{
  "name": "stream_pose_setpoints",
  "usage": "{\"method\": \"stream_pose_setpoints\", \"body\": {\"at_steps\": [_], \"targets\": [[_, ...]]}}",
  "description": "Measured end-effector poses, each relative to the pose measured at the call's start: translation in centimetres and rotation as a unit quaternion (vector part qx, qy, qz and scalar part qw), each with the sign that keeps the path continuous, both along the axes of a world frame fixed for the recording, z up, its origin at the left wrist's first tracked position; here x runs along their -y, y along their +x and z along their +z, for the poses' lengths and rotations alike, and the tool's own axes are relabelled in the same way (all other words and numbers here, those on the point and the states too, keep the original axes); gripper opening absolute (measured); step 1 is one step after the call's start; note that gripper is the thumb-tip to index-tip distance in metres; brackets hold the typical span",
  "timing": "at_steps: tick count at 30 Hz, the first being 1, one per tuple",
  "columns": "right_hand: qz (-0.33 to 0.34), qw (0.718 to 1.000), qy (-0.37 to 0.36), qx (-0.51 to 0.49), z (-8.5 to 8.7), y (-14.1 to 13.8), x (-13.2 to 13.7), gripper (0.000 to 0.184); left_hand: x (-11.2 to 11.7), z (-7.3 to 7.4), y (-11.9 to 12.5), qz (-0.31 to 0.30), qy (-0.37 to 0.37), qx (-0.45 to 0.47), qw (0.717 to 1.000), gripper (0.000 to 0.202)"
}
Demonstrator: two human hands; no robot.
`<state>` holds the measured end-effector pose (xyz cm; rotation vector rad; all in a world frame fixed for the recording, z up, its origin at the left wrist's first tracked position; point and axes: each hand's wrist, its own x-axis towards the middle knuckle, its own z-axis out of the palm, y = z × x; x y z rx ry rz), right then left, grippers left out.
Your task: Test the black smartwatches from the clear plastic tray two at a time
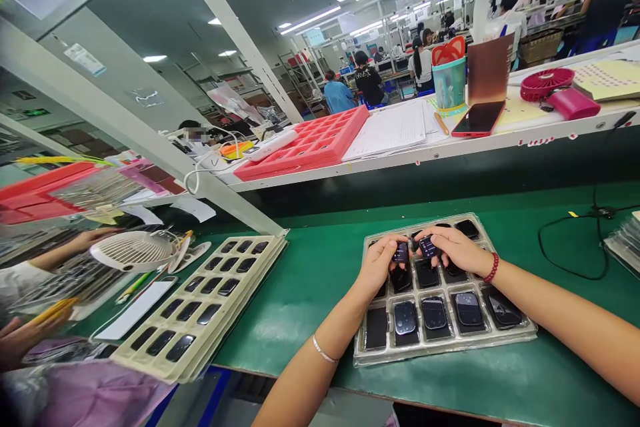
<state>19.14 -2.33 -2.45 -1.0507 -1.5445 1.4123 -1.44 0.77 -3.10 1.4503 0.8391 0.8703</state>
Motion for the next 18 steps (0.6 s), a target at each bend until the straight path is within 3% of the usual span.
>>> {"method": "stream_pose_setpoints", "body": {"at_steps": [4, 8, 13, 18], "targets": [[-0.010, 1.000, 0.015, 0.018, 0.17, -0.12, 0.07, 0.049, 0.02, -0.11, 0.10, 0.004, 0.005, 0.029, 1.000, 0.049], [-0.008, 1.000, 0.006, 0.018, 0.03, -0.02, 0.00, 0.037, -0.05, -0.09, 0.00, -0.011, 0.004, -0.001, 1.000, 0.032], [-0.024, 1.000, -0.015, -0.007, 0.03, 0.06, -0.10, 0.036, -0.13, -0.07, 0.01, 0.010, 0.009, -0.004, 1.000, 0.034], [-0.027, 0.999, 0.014, 0.019, 0.19, -0.19, 0.08, 0.048, 0.02, -0.25, 0.23, 0.002, 0.018, 0.027, 0.999, 0.044]]}}
